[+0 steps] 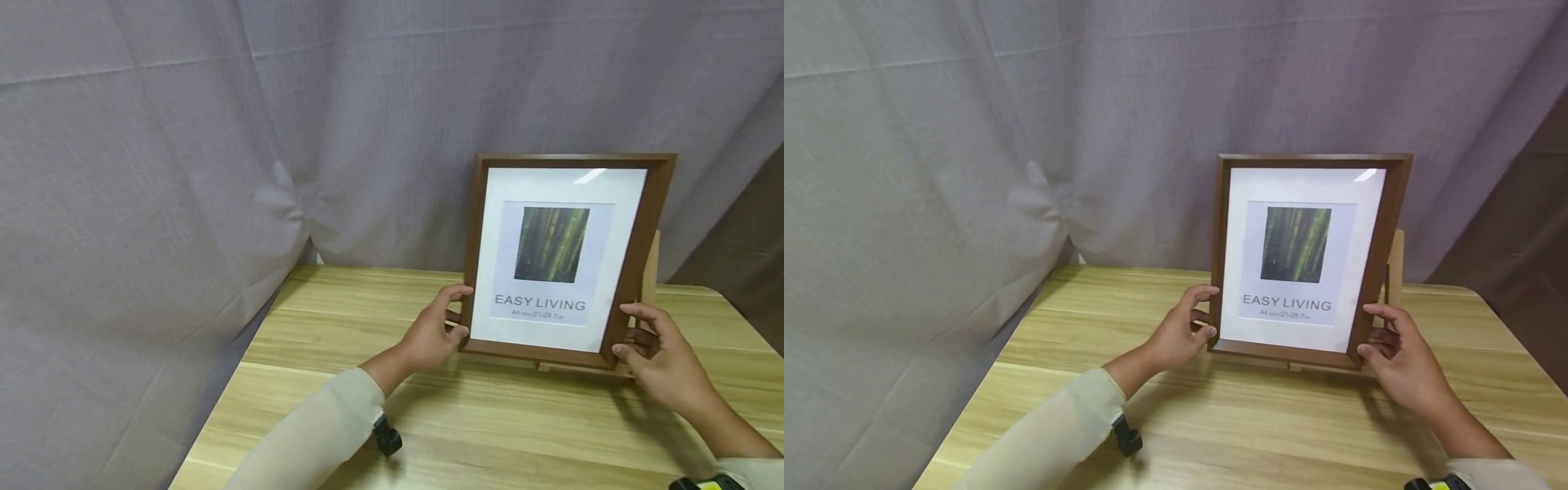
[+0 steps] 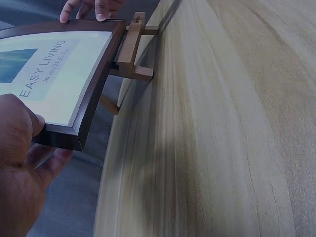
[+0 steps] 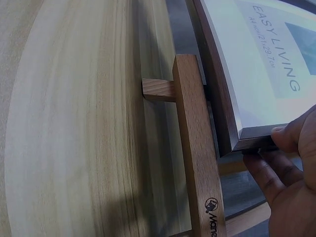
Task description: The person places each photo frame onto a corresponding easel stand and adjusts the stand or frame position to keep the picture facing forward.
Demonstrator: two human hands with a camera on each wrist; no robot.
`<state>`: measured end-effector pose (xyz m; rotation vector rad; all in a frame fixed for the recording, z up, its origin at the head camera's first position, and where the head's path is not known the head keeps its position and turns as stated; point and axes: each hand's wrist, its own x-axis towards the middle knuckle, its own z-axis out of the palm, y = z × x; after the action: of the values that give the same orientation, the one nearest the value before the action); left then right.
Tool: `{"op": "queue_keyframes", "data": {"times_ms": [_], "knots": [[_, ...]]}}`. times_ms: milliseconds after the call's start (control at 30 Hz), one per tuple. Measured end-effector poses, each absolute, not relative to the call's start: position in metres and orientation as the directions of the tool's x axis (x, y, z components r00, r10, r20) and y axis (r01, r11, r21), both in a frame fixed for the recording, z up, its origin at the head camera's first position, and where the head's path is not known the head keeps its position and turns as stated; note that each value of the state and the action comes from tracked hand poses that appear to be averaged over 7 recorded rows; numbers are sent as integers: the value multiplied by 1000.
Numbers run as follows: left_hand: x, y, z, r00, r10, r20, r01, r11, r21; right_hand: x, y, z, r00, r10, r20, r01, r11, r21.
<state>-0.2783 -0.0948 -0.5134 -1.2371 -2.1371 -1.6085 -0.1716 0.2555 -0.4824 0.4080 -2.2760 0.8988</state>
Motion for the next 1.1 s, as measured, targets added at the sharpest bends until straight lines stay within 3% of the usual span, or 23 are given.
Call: {"op": "queue_keyframes", "data": {"times_ms": [1100], "knots": [[-277, -99, -512, -622, 518, 588, 722, 87, 687, -169, 249, -482, -750, -40, 660, -488, 707, -512]]}}
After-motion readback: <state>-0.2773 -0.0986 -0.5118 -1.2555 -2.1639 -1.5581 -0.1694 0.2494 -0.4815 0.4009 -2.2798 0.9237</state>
